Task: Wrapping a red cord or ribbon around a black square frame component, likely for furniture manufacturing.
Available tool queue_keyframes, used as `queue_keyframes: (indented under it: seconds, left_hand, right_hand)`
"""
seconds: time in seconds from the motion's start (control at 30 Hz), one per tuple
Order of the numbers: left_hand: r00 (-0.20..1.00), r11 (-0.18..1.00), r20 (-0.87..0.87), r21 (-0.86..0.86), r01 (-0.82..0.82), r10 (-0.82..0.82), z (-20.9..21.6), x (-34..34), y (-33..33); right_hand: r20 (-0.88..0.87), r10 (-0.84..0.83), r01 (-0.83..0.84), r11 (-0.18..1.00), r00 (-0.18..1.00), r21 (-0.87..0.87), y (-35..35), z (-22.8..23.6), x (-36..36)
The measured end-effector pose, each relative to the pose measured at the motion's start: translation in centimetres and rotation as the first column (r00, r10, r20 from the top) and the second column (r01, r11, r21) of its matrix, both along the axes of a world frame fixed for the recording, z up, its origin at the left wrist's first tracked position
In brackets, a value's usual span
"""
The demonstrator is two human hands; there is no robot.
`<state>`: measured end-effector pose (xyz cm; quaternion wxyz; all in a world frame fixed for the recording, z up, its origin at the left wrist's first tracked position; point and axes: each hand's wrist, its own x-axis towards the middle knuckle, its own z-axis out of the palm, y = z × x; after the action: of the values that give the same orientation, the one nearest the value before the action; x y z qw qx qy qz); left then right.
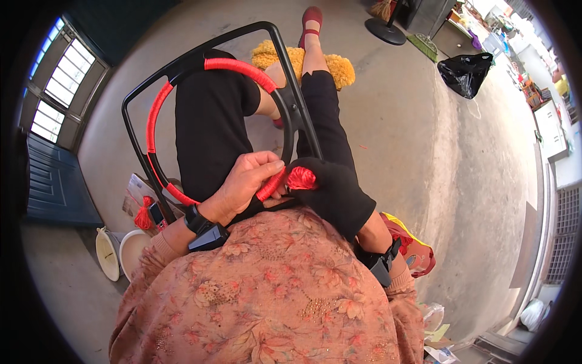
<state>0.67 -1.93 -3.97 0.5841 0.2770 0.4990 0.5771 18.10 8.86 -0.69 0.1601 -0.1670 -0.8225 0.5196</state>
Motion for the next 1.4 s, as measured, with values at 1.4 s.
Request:
queue_keyframes:
  seconds: [1.4]
  left_hand:
    - [0.998,0.999,-0.06,0.044,0.027,-0.024,1.3,0.0,0.0]
  right_hand:
    - [-0.048,0.085,-0.097,0.902,0.995,-0.42,3.9,-3.2,0.8]
